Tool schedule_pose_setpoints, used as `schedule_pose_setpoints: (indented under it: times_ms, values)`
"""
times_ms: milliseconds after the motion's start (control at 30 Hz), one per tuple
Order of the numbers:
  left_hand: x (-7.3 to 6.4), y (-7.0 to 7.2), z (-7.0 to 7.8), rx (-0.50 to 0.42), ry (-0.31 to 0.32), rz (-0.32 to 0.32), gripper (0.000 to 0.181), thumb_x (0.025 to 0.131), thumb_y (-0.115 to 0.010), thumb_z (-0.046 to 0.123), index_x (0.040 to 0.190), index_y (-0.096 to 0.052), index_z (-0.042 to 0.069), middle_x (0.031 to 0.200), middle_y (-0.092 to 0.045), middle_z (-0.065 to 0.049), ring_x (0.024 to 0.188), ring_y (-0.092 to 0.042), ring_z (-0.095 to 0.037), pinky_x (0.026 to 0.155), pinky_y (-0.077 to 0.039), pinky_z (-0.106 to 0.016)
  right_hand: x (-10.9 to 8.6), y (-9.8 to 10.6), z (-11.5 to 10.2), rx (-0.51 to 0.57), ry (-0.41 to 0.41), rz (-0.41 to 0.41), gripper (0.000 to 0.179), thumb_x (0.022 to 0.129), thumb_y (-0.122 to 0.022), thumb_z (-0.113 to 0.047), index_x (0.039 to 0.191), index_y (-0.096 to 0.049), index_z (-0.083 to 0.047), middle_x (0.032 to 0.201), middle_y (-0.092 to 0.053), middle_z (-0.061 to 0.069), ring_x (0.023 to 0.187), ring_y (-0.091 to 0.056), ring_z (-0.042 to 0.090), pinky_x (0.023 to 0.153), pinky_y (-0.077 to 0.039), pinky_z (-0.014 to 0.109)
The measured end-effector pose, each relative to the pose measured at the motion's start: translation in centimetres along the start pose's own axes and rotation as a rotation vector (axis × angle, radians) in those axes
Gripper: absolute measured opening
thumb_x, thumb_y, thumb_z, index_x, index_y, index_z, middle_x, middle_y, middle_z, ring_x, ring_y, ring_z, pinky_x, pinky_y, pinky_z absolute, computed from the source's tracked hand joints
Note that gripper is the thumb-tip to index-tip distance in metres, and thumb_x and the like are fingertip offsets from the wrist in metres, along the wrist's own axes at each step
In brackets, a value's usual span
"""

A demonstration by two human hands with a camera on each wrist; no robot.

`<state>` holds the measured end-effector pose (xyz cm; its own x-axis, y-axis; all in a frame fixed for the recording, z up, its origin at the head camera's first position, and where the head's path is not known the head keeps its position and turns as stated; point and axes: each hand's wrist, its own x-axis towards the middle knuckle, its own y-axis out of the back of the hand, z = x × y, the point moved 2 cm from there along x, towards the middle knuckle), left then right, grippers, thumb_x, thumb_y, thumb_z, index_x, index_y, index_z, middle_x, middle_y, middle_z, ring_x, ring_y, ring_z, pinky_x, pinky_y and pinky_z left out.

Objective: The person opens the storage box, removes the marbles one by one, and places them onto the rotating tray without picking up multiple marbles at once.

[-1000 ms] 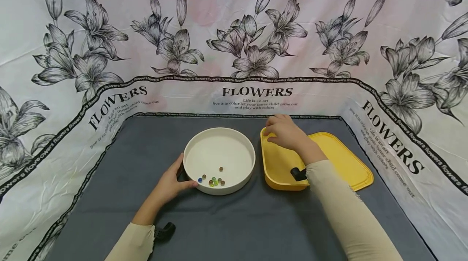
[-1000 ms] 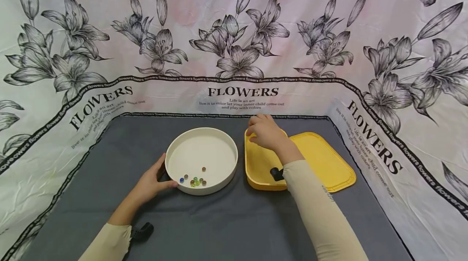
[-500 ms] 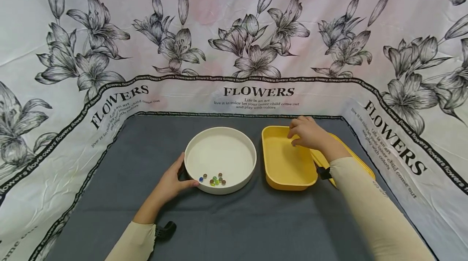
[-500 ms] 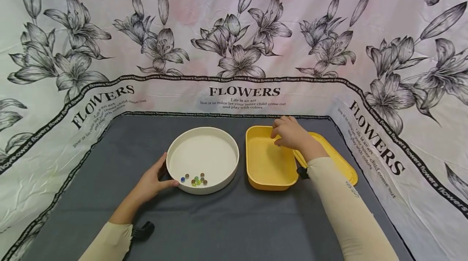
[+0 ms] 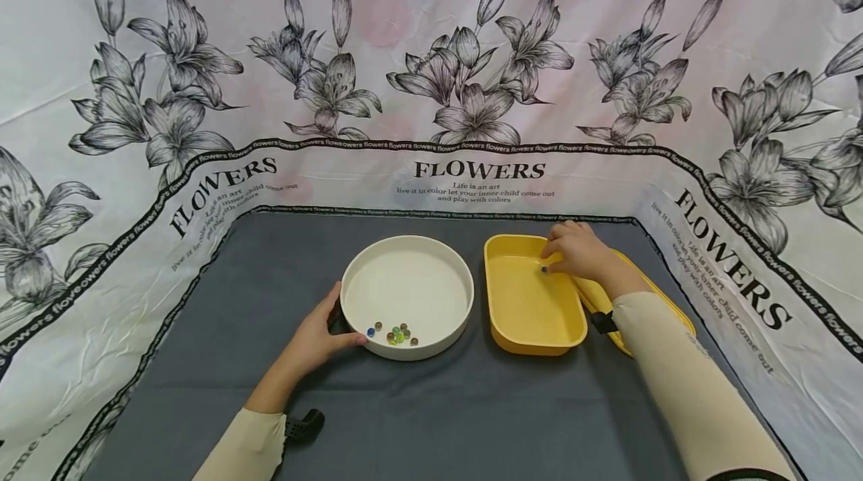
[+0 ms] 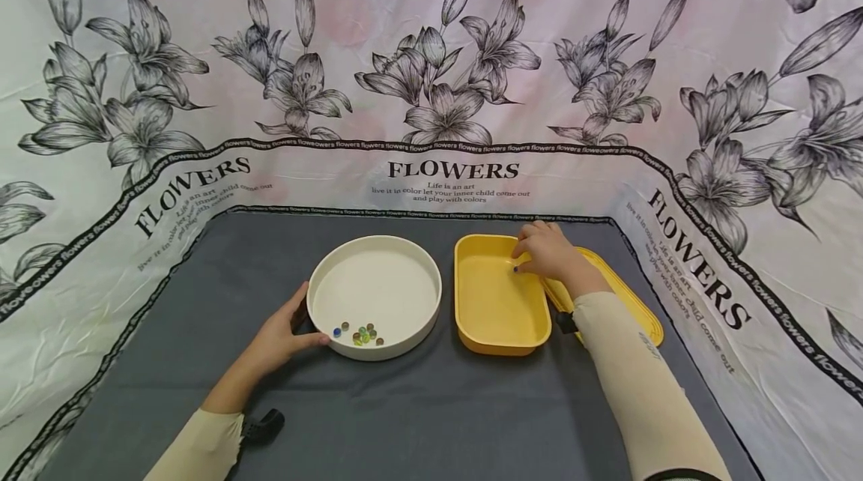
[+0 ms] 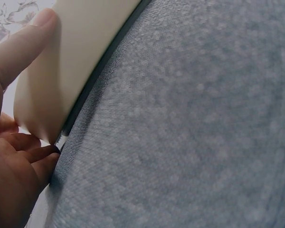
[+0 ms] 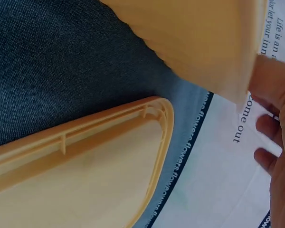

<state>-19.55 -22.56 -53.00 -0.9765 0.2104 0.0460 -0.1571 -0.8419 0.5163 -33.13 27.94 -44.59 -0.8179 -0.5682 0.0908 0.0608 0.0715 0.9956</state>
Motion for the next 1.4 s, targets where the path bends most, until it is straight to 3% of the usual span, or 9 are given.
schedule_pose_setpoints:
  times_ms: [167, 333, 600, 967, 1233, 1400]
  values:
    - [0.1, 0.1, -0.1, 0.002, 0.004, 0.003, 0.127, 0.077, -0.090, 0.042, 0.166, -0.006, 0.006, 0.171, -0.011, -0.016, 0.153, -0.028, -0.035, 0.122, -0.027, -0.056, 0.3, -0.2, 0.5, -0.007, -0.072, -0.008, 0.028, 0.080, -0.090, -0.029, 0.106, -0.083, -0.020, 0.104, -0.056, 0.003, 0.094, -0.041, 0.025, 0.079, -0.030, 0.044]
    - [0.2, 0.1, -0.3, 0.006, -0.009, 0.005, 0.127, 0.077, -0.090, 0.041, 0.165, -0.007, 0.005, 0.171, -0.012, -0.017, 0.153, -0.029, -0.035, 0.122, -0.029, -0.055, 0.5, -0.5, 0.6, -0.007, -0.110, -0.001, 0.027, 0.079, -0.091, -0.028, 0.105, -0.084, -0.022, 0.103, -0.051, 0.004, 0.095, -0.038, 0.026, 0.079, -0.027, 0.045]
    - [0.1, -0.2, -0.3, -0.003, -0.015, 0.006, 0.127, 0.076, -0.090, 0.042, 0.165, -0.008, 0.005, 0.171, -0.012, -0.016, 0.153, -0.028, -0.035, 0.122, -0.029, -0.055, 1.1, -1.1, 0.6, -0.005, -0.174, -0.056, 0.023, 0.079, -0.091, -0.031, 0.100, -0.084, -0.025, 0.107, -0.047, 0.006, 0.101, -0.036, 0.028, 0.084, -0.028, 0.047]
    - [0.2, 0.1, -0.3, 0.003, -0.008, 0.014, 0.127, 0.076, -0.091, 0.042, 0.165, -0.009, 0.004, 0.171, -0.013, -0.017, 0.152, -0.030, -0.036, 0.121, -0.030, -0.056, 1.9, -1.8, 0.6, -0.035, -0.184, -0.104, 0.016, 0.078, -0.091, -0.033, 0.092, -0.083, -0.028, 0.109, -0.045, 0.008, 0.104, -0.036, 0.030, 0.085, -0.029, 0.048]
    - [0.2, 0.3, -0.3, 0.016, -0.007, 0.017, 0.127, 0.076, -0.091, 0.042, 0.165, -0.009, 0.003, 0.170, -0.013, -0.017, 0.152, -0.031, -0.036, 0.121, -0.031, -0.056, 2.2, -1.6, 0.0, -0.005, -0.162, -0.178, 0.011, 0.081, -0.089, -0.024, 0.089, -0.082, -0.023, 0.131, -0.051, 0.017, 0.123, -0.039, 0.039, 0.101, -0.032, 0.058]
    - [0.2, 0.1, -0.3, 0.007, 0.001, 0.009, 0.128, 0.076, -0.091, 0.042, 0.165, -0.008, 0.004, 0.171, -0.013, -0.017, 0.152, -0.030, -0.036, 0.121, -0.030, -0.055, 2.0, -1.5, -0.1, 0.011, -0.144, -0.186, 0.009, 0.082, -0.087, -0.021, 0.082, -0.078, -0.024, 0.136, -0.050, 0.020, 0.129, -0.039, 0.042, 0.103, -0.032, 0.058]
